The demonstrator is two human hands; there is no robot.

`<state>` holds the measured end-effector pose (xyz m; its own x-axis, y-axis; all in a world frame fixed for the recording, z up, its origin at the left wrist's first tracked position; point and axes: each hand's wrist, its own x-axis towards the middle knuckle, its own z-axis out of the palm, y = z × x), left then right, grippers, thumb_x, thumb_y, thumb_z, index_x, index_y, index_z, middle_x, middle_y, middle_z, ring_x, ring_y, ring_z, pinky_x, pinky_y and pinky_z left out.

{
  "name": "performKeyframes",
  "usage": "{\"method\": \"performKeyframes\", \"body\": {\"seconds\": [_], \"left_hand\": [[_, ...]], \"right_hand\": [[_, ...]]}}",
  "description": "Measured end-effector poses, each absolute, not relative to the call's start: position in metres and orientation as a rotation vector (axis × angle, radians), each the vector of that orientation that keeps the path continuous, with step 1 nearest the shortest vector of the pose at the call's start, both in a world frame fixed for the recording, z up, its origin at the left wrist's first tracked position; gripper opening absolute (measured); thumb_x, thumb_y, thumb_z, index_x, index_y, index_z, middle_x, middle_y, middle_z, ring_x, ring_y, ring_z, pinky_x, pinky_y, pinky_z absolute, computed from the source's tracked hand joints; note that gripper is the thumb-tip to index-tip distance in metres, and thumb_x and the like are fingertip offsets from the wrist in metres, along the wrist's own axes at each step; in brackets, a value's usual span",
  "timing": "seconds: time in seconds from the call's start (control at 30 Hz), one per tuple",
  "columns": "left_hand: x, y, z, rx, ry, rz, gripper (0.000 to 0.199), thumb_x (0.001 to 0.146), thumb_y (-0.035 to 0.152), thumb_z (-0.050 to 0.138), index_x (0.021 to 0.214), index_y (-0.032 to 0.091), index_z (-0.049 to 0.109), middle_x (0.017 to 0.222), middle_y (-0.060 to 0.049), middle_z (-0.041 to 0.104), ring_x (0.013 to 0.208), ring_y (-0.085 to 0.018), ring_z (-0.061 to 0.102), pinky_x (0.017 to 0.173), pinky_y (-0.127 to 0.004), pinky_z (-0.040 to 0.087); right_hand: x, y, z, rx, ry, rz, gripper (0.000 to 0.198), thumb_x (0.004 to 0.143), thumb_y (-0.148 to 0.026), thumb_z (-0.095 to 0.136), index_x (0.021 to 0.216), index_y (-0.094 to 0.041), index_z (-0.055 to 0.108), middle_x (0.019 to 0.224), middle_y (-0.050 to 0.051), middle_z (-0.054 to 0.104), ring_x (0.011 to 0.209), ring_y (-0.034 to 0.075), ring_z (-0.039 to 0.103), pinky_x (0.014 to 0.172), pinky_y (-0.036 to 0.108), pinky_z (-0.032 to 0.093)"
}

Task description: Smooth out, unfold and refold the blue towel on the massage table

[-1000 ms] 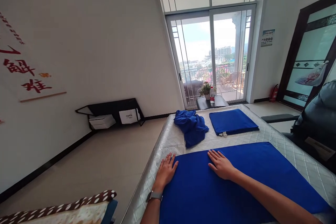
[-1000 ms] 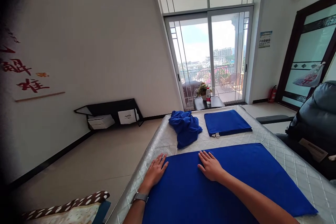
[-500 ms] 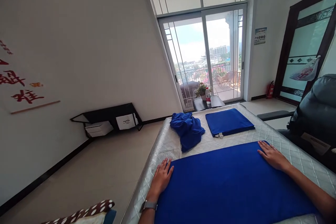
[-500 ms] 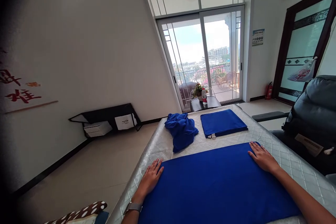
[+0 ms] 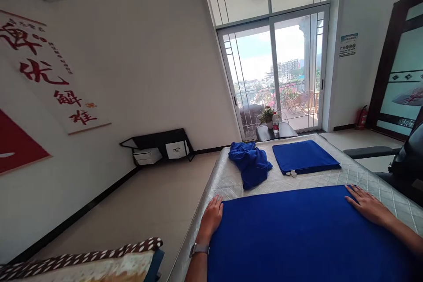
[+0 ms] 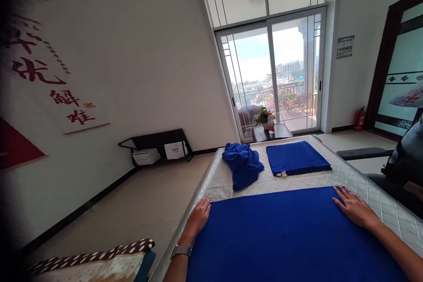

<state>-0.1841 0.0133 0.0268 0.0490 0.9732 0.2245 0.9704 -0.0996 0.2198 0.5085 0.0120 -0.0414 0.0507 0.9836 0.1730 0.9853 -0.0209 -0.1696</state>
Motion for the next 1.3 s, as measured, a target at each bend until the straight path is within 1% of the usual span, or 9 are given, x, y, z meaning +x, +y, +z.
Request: {"method": "performKeyframes", "body": {"seconds": [0.1, 0.2, 0.3, 0.43, 0.57, 0.73, 1.0, 1.17, 1.3], "left_hand": [[-0.194, 0.005, 0.046, 2.186, 2.14, 0.611, 0.044, 0.097, 0.021, 0.032, 0.131, 0.017, 0.06, 0.138, -0.008, 0.06, 0.127, -0.019, 0.054, 0.109, -0.031, 0.038], [-0.199, 0.0, 0.054, 2.164, 2.129, 0.643, 0.04, 0.098, 0.02, 0.033, 0.122, 0.022, 0.065, 0.126, -0.005, 0.068, 0.115, -0.017, 0.062, 0.1, -0.028, 0.043], [-0.191, -0.001, 0.052, 2.182, 2.082, 0.63, 0.038, 0.097, 0.018, 0.036, 0.115, 0.022, 0.069, 0.12, -0.006, 0.07, 0.113, -0.018, 0.062, 0.1, -0.027, 0.042], [-0.172, -0.002, 0.045, 2.234, 2.017, 0.558, 0.037, 0.095, 0.014, 0.04, 0.116, 0.022, 0.069, 0.119, -0.006, 0.07, 0.116, -0.018, 0.059, 0.103, -0.026, 0.038], [-0.163, -0.005, 0.042, 2.26, 2.036, 0.482, 0.038, 0.095, 0.015, 0.039, 0.121, 0.021, 0.067, 0.125, -0.007, 0.067, 0.118, -0.019, 0.057, 0.103, -0.028, 0.038], [-0.164, -0.005, 0.039, 2.298, 2.082, 0.416, 0.039, 0.094, 0.013, 0.039, 0.123, 0.018, 0.065, 0.129, -0.008, 0.064, 0.12, -0.019, 0.055, 0.104, -0.028, 0.037], [-0.164, -0.001, 0.035, 2.321, 2.125, 0.39, 0.038, 0.095, 0.016, 0.039, 0.122, 0.018, 0.065, 0.122, -0.009, 0.068, 0.115, -0.021, 0.058, 0.101, -0.03, 0.04], [-0.164, -0.002, 0.033, 2.32, 2.134, 0.391, 0.039, 0.096, 0.018, 0.039, 0.125, 0.018, 0.064, 0.128, -0.01, 0.066, 0.119, -0.022, 0.059, 0.104, -0.032, 0.04], [-0.162, -0.001, 0.03, 2.317, 2.145, 0.379, 0.039, 0.095, 0.018, 0.04, 0.124, 0.019, 0.065, 0.131, -0.012, 0.065, 0.121, -0.023, 0.06, 0.106, -0.034, 0.04]], "right_hand": [[0.506, 0.02, -0.04, -2.09, -1.967, -0.107, 0.073, 0.087, -0.059, 0.025, 0.139, -0.018, 0.056, 0.15, 0.018, 0.043, 0.142, 0.034, 0.031, 0.115, 0.056, 0.025], [0.457, 0.023, -0.022, -2.065, -1.93, -0.222, 0.068, 0.089, -0.052, 0.026, 0.137, -0.015, 0.057, 0.146, 0.021, 0.048, 0.14, 0.036, 0.036, 0.113, 0.058, 0.027], [0.356, 0.013, 0.006, -1.889, -2.108, -0.183, 0.062, 0.093, -0.046, 0.026, 0.138, -0.015, 0.056, 0.148, 0.016, 0.048, 0.14, 0.031, 0.037, 0.116, 0.051, 0.028], [0.197, -0.015, 0.035, -1.453, -2.416, 0.094, 0.055, 0.097, -0.044, 0.028, 0.14, -0.022, 0.054, 0.149, 0.009, 0.048, 0.142, 0.025, 0.036, 0.118, 0.046, 0.027], [0.077, -0.029, 0.043, -1.172, -2.527, 0.256, 0.054, 0.096, -0.036, 0.033, 0.144, -0.017, 0.049, 0.15, 0.011, 0.046, 0.142, 0.025, 0.036, 0.118, 0.046, 0.027], [0.005, -0.016, 0.028, -1.195, -2.483, 0.326, 0.061, 0.096, -0.04, 0.035, 0.148, -0.009, 0.041, 0.155, 0.016, 0.035, 0.145, 0.028, 0.028, 0.119, 0.047, 0.022], [0.043, -0.006, 0.01, -1.312, -2.476, 0.36, 0.065, 0.098, -0.047, 0.027, 0.153, -0.013, 0.03, 0.16, 0.012, 0.025, 0.148, 0.025, 0.02, 0.121, 0.046, 0.014], [0.134, -0.003, 0.02, -1.471, -2.468, 0.342, 0.069, 0.099, -0.054, 0.019, 0.155, -0.015, 0.024, 0.161, 0.008, 0.021, 0.149, 0.022, 0.015, 0.121, 0.044, 0.011], [0.239, -0.001, 0.015, -1.643, -2.396, 0.244, 0.07, 0.098, -0.059, 0.017, 0.155, -0.02, 0.026, 0.16, 0.006, 0.027, 0.148, 0.02, 0.019, 0.121, 0.044, 0.012]]}}
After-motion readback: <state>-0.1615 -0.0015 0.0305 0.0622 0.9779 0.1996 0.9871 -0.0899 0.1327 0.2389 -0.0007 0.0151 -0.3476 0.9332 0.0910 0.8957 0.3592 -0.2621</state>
